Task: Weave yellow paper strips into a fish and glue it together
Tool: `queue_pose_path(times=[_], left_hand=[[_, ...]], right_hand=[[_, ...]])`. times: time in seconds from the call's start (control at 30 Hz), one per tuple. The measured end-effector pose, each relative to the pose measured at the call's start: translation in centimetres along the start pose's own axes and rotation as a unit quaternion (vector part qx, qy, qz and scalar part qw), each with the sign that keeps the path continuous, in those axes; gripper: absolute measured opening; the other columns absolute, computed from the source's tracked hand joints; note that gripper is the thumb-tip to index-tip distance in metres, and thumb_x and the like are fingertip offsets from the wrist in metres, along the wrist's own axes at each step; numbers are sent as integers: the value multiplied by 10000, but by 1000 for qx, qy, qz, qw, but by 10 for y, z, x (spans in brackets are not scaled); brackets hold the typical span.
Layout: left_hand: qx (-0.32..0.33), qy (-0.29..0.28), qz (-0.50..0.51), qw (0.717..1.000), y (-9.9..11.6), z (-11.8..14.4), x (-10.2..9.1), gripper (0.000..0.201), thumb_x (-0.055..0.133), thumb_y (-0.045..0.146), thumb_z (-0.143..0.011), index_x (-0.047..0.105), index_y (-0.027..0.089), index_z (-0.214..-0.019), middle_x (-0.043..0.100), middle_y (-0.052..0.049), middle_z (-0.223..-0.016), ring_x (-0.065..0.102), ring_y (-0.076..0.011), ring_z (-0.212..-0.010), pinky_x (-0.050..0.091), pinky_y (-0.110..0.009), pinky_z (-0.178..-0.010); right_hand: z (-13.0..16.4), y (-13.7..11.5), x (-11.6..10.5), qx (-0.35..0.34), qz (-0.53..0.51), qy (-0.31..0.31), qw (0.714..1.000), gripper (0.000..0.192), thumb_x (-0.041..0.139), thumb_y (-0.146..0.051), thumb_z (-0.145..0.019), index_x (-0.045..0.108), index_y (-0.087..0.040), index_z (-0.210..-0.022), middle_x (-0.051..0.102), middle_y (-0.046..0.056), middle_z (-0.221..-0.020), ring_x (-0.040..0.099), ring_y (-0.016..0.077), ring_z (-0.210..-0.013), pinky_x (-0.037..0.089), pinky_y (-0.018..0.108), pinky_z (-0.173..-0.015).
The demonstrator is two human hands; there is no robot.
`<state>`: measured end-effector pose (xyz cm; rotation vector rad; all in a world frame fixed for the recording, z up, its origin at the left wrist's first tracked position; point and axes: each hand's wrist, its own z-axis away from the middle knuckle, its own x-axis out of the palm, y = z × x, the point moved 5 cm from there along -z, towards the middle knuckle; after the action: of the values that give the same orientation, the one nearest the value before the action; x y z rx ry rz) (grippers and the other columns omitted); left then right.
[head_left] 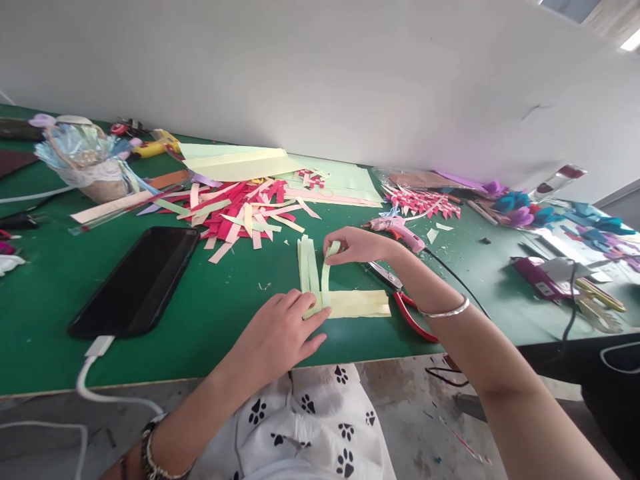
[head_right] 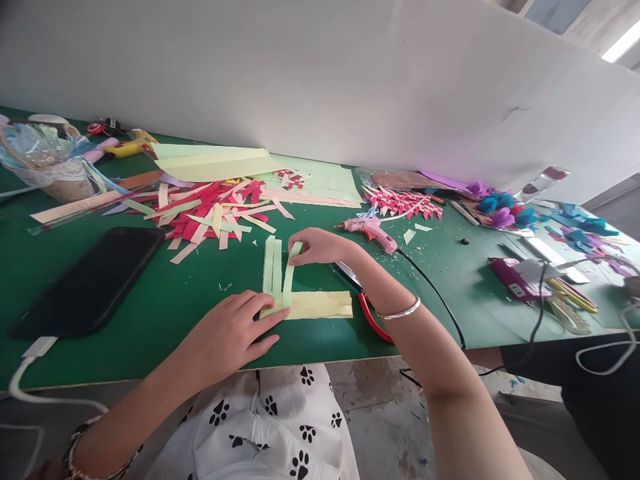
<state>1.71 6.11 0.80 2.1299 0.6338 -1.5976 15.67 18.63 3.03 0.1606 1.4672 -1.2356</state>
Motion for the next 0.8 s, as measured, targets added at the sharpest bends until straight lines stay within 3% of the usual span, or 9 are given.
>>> queue_pose_path(times=[0.1,0.23,0.47,0.8], left_hand=[[1,-6,-2,1000,0,0,0,303,405,294,-903,575,191,-1132,576,-83,-984,533,-212,-860,439,-332,-678],[4,-16,-8,1000,0,-1,0,315,416,303,-900,567,188,-1151,581,-80,-972,540,-211,-851,435,-331,-669],[4,-17,-23,1000,2,-1,-1,374,374,340,-919,545,124,-1172,612,-84,-979,550,-212,-867,420,-341,-708],[-16,-44,-32,998,9,10,-1,535,241,498,-928,495,165,-1261,603,-87,-1104,521,-227,-1014,385,-356,-813]], right_hand=[[-4,3,4,31,-68,1,997,177,569,-342,-751,543,-169,-776,537,-33,-614,499,93,-547,371,231,-528],[-8,2,11,41,-131,6,990,97,580,-224,-731,532,-163,-789,578,-14,-649,565,102,-587,442,235,-565],[-15,1,20,13,-214,67,974,188,566,-164,-712,507,-163,-890,530,-39,-642,537,96,-585,446,238,-570],[-12,-3,24,-5,-79,153,985,177,548,-194,-708,531,-173,-883,512,-34,-681,483,98,-598,393,236,-583]])
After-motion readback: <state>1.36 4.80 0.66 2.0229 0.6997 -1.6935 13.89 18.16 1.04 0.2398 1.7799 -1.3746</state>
